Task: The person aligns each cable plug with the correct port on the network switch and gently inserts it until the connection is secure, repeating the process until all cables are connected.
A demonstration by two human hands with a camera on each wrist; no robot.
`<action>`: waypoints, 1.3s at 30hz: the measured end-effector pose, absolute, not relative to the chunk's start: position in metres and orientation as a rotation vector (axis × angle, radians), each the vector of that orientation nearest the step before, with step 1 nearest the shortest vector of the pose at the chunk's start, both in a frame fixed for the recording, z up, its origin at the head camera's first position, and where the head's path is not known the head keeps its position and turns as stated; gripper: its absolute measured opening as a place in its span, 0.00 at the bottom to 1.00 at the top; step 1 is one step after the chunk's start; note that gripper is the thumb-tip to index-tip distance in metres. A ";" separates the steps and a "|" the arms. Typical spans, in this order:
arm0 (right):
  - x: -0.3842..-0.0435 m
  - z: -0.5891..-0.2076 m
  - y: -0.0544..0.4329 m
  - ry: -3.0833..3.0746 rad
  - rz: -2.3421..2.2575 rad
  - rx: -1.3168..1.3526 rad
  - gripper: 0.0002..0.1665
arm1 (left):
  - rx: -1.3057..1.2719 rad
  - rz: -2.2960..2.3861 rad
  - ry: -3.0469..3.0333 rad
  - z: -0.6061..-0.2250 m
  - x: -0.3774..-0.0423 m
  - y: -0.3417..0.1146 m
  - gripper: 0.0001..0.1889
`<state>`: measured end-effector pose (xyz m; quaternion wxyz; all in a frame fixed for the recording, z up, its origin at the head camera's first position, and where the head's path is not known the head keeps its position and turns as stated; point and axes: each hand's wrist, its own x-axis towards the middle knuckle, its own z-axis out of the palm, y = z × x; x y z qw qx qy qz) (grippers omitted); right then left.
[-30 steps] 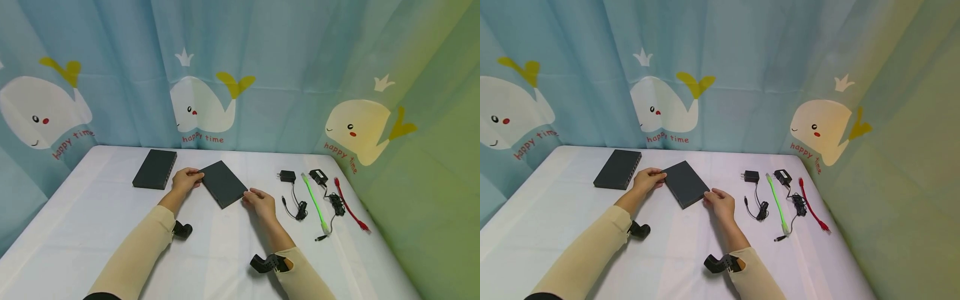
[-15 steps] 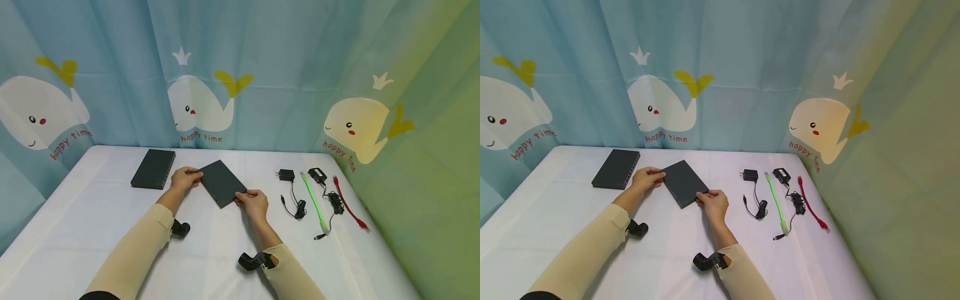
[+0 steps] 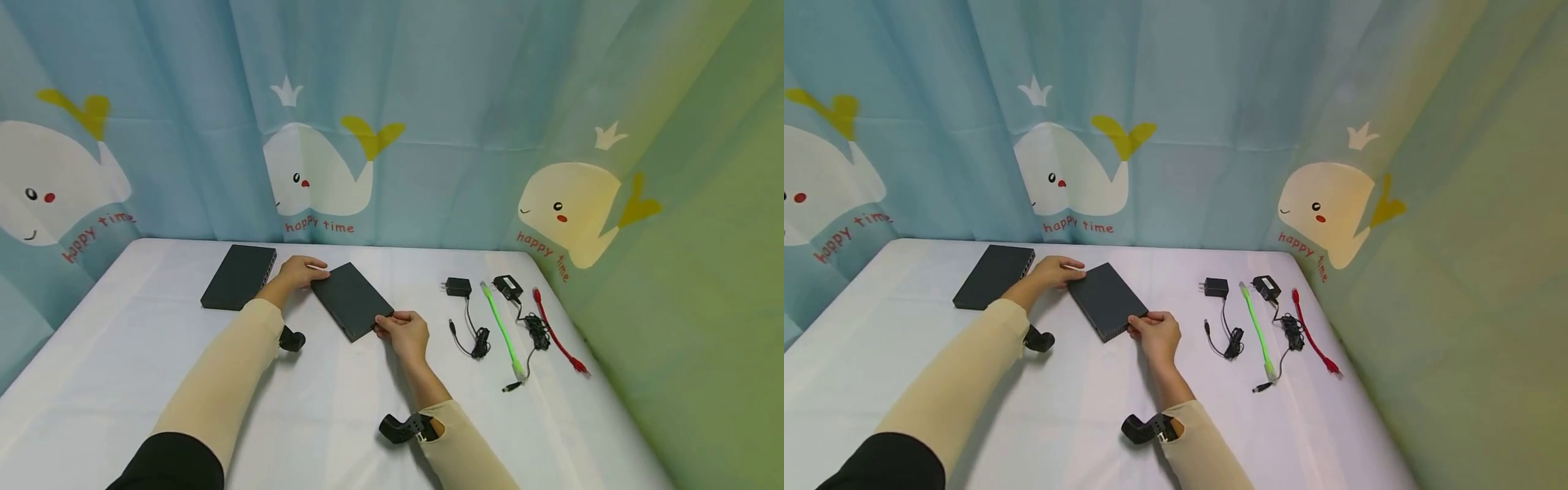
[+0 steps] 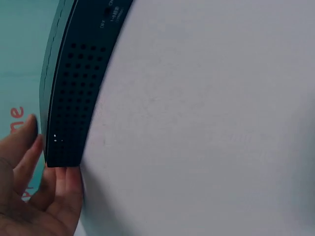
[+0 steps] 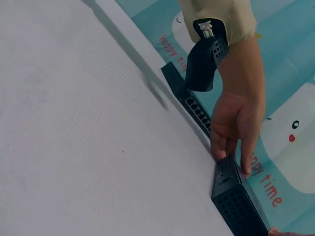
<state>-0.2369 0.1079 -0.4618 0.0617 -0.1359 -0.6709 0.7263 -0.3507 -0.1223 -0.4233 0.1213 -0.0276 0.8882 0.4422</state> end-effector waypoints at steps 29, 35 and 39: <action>-0.271 -0.452 0.115 -2.202 2.148 -0.439 0.20 | -0.216 1.423 2.450 -0.425 -0.342 -0.132 0.22; -0.279 -0.450 0.119 -2.256 2.075 -0.445 0.19 | -0.250 1.540 2.362 -0.428 -0.334 -0.133 0.21; -0.284 -0.450 0.121 -2.272 2.050 -0.463 0.17 | -0.286 1.629 2.279 -0.430 -0.324 -0.132 0.22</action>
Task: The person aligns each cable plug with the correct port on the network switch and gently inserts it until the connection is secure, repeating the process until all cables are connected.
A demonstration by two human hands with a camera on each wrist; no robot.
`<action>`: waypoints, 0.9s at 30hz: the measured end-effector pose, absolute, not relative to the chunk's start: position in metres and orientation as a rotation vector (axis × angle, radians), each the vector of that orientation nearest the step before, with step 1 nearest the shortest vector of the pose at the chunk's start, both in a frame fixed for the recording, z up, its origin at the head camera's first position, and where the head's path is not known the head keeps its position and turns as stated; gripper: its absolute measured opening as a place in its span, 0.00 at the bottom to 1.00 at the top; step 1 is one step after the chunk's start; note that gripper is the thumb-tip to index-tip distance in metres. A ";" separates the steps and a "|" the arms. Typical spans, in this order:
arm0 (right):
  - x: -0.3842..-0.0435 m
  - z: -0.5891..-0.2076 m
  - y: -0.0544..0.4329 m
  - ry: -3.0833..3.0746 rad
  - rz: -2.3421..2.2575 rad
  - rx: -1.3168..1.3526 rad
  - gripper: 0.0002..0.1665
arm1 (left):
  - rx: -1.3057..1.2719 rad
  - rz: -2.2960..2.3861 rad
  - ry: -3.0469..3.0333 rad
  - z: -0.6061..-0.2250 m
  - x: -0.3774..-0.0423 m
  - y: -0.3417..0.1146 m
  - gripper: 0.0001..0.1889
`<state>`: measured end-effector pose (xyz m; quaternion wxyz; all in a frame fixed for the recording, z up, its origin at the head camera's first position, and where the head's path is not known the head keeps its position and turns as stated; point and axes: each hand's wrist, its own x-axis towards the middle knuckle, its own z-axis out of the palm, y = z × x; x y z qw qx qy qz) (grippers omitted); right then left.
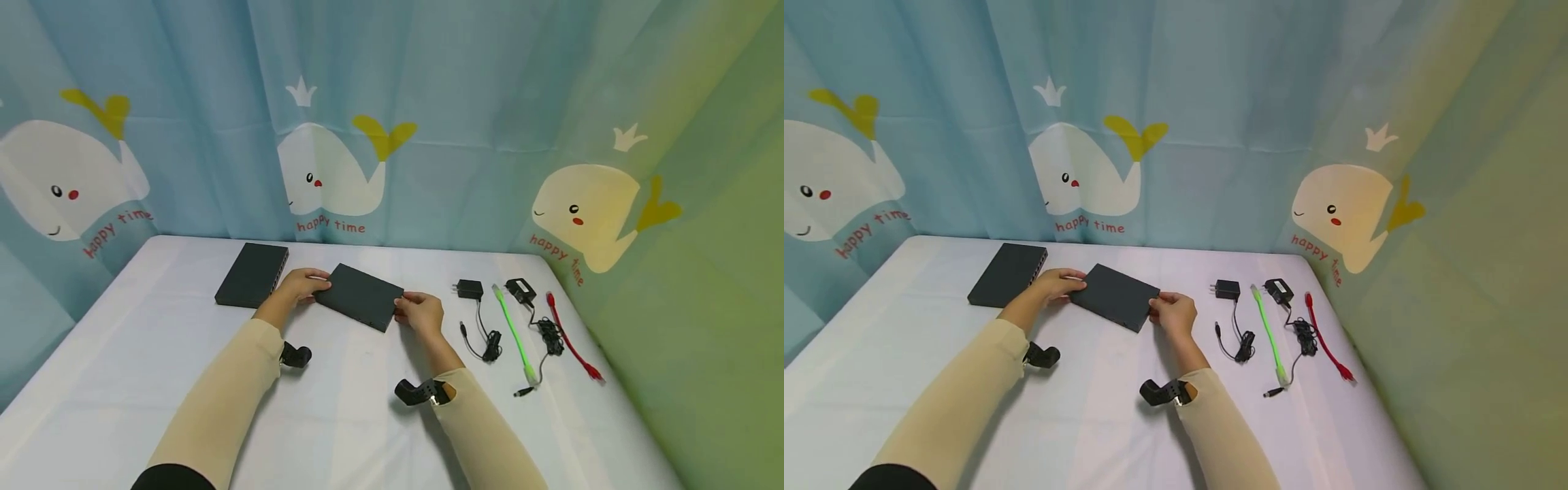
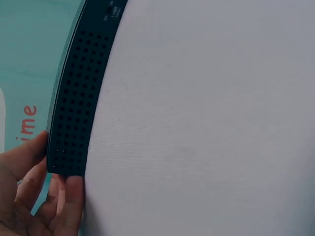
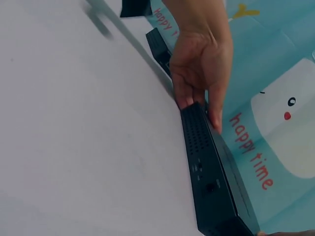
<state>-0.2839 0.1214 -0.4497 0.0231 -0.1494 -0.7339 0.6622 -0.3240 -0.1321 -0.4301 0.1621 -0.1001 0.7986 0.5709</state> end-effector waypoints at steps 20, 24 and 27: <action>-0.293 -0.455 0.127 -2.368 2.006 -0.384 0.17 | -0.355 1.738 2.267 -0.438 -0.302 -0.128 0.23; -0.281 -0.457 0.127 -2.388 2.041 -0.284 0.21 | -0.359 1.727 2.284 -0.438 -0.300 -0.129 0.23; -0.276 -0.457 0.126 -2.403 2.026 -0.251 0.22 | -0.369 1.731 2.283 -0.438 -0.299 -0.129 0.23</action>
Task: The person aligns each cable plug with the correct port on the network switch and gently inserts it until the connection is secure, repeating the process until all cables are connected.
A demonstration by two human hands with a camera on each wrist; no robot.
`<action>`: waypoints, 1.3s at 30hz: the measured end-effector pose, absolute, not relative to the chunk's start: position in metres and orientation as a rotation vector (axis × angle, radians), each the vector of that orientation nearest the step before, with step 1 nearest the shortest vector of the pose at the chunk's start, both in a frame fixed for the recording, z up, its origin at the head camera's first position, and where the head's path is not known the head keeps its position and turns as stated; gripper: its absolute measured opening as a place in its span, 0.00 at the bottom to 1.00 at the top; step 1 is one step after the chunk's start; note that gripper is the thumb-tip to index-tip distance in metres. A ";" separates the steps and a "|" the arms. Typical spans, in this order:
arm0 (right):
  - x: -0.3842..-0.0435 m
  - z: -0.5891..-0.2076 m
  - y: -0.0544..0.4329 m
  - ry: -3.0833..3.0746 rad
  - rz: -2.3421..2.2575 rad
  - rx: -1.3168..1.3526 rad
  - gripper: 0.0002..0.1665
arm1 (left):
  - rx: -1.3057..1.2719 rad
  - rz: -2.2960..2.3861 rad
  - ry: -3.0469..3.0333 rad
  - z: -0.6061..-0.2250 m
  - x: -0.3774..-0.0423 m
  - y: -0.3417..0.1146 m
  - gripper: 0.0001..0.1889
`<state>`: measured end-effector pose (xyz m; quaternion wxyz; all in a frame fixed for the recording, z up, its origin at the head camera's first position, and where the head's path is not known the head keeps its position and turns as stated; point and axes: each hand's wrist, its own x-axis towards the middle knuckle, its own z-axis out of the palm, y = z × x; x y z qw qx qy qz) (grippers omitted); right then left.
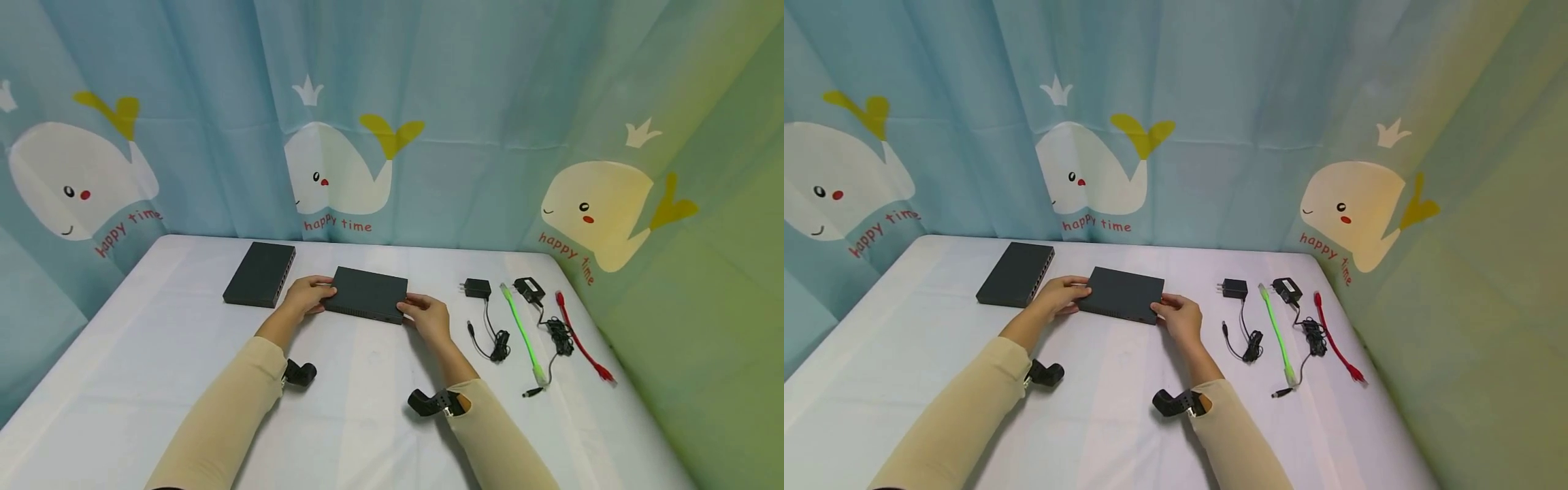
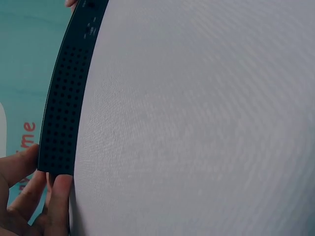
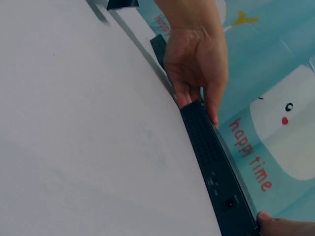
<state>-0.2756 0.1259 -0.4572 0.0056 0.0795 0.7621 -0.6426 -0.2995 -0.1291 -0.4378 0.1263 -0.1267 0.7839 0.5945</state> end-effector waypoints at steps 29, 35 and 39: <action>-0.305 -0.445 0.123 2.537 -1.798 0.296 0.20 | -0.427 1.715 2.309 -0.436 -0.322 -0.130 0.24; -0.313 -0.444 0.127 2.534 -1.780 0.323 0.21 | -0.411 1.693 2.371 -0.439 -0.330 -0.122 0.25; -0.317 -0.445 0.131 2.515 -1.777 0.321 0.22 | -0.421 1.710 2.360 -0.438 -0.333 -0.117 0.24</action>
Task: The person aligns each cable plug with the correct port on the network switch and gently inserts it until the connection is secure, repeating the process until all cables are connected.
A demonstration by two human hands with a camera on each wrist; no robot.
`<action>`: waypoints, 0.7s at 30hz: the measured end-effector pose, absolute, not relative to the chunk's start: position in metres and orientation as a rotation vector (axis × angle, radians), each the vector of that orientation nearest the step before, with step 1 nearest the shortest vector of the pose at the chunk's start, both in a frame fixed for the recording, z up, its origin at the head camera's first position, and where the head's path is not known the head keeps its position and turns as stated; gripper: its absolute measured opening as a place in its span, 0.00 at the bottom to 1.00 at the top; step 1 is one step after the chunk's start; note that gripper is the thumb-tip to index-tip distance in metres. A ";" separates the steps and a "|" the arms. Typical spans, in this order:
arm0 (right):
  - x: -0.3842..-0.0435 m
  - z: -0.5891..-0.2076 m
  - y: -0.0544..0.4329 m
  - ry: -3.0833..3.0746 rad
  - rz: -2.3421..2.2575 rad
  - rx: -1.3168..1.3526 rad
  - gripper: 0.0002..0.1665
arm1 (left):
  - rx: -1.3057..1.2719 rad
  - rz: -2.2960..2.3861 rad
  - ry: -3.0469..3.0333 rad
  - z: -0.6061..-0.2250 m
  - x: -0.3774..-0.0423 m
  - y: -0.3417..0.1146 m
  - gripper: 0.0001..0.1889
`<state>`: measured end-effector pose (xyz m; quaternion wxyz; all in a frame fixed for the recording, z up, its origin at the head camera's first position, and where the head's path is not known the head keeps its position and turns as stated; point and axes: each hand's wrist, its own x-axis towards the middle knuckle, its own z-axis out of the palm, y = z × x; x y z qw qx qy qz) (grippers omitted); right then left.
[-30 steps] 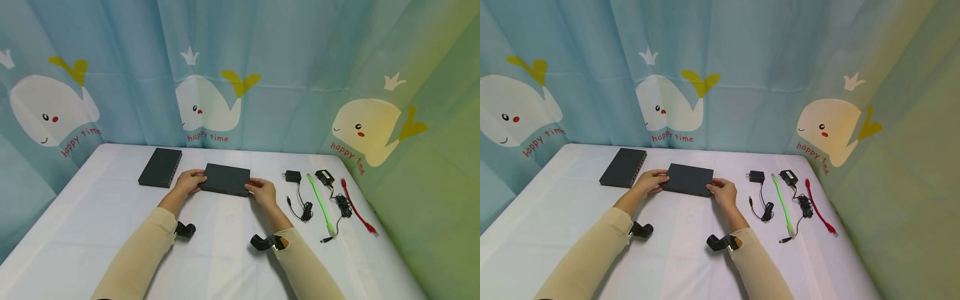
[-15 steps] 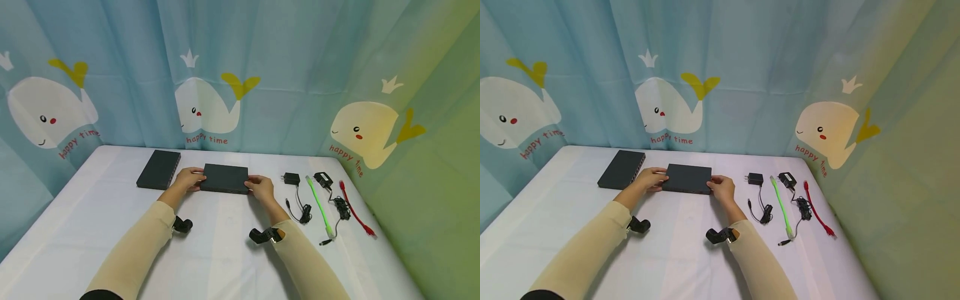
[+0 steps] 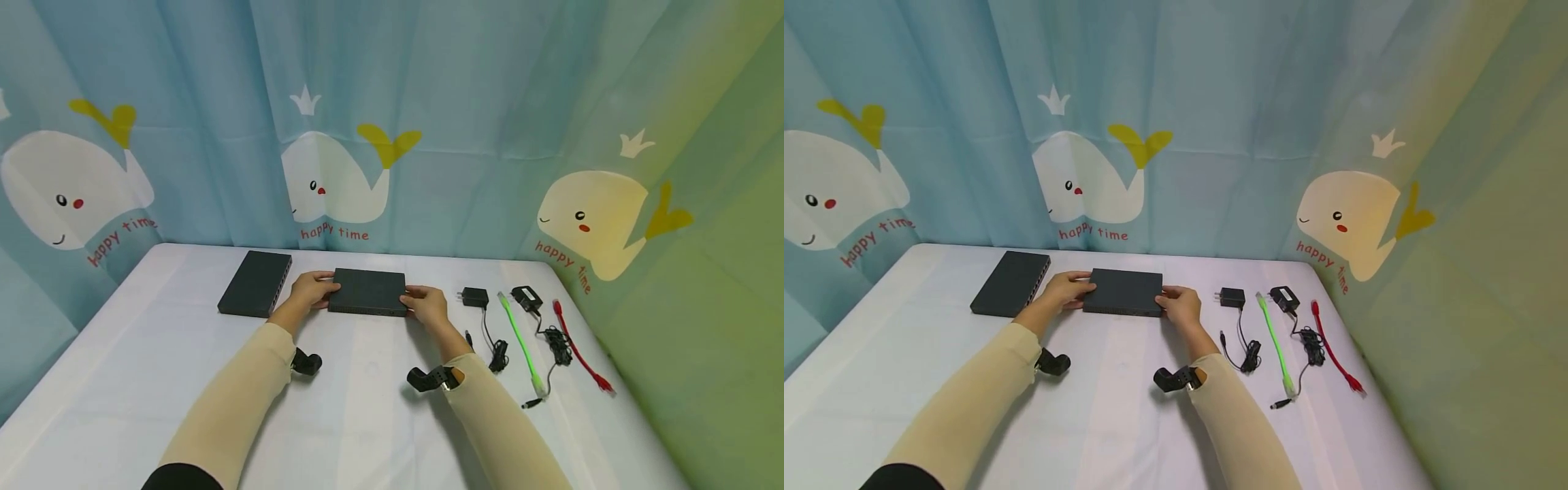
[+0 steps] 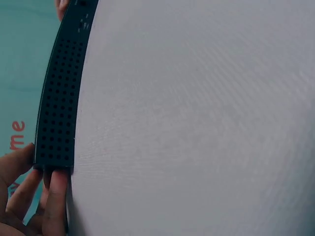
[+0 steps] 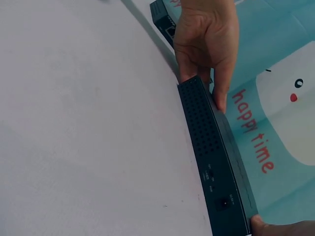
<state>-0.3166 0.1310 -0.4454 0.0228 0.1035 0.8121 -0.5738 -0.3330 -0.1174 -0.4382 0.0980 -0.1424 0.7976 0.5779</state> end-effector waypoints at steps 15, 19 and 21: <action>-0.308 -0.433 0.133 2.440 -1.772 0.361 0.20 | -0.454 1.763 2.341 -0.444 -0.331 -0.114 0.25; -0.300 -0.421 0.146 2.422 -1.749 0.294 0.21 | -0.445 1.767 2.350 -0.446 -0.331 -0.114 0.25; -0.295 -0.413 0.154 2.443 -1.704 0.253 0.23 | -0.442 1.765 2.359 -0.446 -0.331 -0.114 0.25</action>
